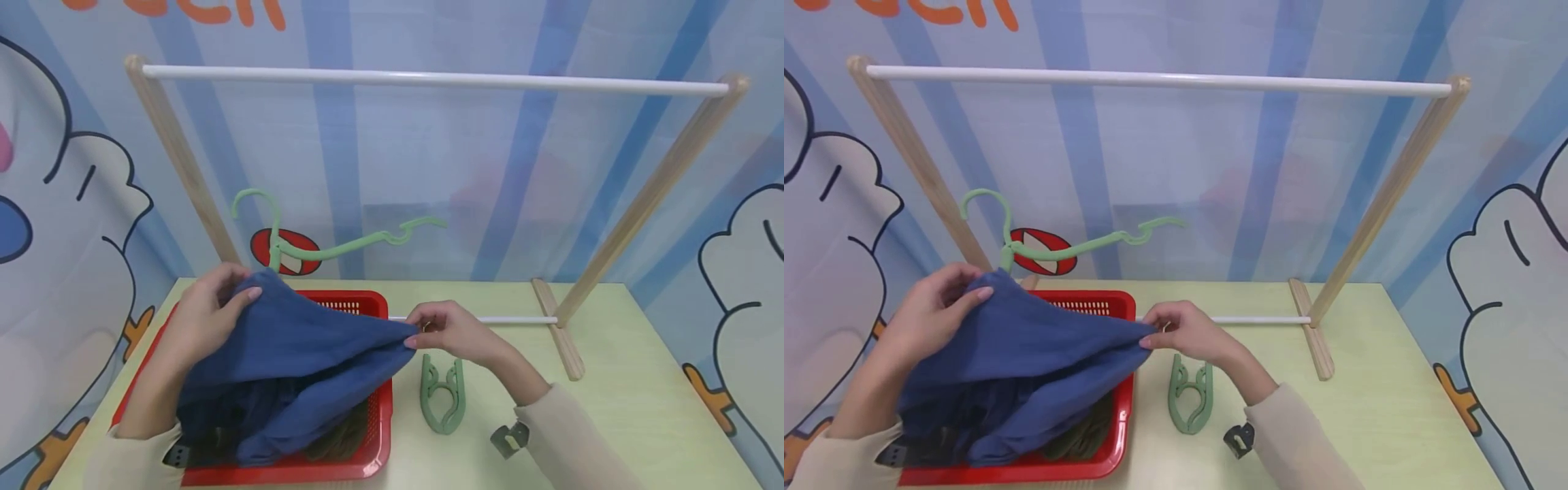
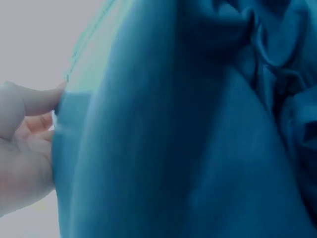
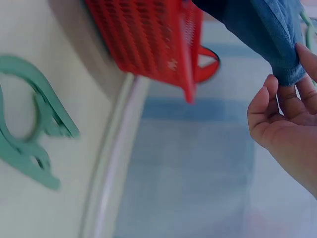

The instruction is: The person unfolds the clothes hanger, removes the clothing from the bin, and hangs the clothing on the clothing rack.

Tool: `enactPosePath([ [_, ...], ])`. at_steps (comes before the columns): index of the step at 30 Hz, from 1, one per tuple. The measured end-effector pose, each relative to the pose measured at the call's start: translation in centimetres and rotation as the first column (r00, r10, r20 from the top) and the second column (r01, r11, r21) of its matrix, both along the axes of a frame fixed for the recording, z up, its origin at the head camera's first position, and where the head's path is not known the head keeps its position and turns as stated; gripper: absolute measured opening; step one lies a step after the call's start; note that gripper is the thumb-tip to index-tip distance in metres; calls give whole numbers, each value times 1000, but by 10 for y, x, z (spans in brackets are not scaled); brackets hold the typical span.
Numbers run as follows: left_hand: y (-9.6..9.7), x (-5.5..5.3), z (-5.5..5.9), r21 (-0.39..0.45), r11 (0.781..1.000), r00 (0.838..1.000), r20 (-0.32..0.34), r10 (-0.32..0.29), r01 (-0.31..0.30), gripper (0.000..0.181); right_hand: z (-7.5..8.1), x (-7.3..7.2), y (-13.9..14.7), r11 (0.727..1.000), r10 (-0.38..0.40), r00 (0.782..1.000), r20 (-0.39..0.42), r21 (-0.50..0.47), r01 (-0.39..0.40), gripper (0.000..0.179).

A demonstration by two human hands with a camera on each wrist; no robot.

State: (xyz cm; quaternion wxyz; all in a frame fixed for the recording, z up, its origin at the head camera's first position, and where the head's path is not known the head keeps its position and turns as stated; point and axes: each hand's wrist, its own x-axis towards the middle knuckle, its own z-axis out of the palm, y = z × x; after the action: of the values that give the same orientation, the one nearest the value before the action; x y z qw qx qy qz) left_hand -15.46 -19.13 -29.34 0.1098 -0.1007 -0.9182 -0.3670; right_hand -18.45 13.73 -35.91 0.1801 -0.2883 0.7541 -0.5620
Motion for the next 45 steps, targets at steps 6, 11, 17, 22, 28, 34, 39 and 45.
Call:
enactPosePath([
  [6,9,2,4,7,997,996,-45,-78,78,25,21,-1,27,999,-44,999,-21,-11,44,12],
  [11,15,4,5,27,990,990,-39,-135,136,26,28,0,40,996,-91,995,-31,14,91,10],
  [17,23,4,4,18,981,980,-40,-194,195,26,26,1,42,996,-85,995,-54,-15,85,9],
  [22,27,4,0,0,971,969,-64,-240,240,25,20,4,39,991,-125,992,-16,-43,124,10],
  [28,28,4,-3,-13,969,965,-80,-249,249,24,17,5,36,983,-169,985,37,-67,172,14],
  [34,28,4,-4,-11,968,964,-92,-250,250,23,16,7,35,974,-214,972,101,-53,220,28],
  [39,29,3,-5,-13,967,962,-101,-253,253,23,12,6,35,969,-243,968,53,-22,245,29],
  [45,29,1,-5,-18,969,962,-117,-245,245,22,8,5,37,954,-298,954,19,-20,299,14],
])
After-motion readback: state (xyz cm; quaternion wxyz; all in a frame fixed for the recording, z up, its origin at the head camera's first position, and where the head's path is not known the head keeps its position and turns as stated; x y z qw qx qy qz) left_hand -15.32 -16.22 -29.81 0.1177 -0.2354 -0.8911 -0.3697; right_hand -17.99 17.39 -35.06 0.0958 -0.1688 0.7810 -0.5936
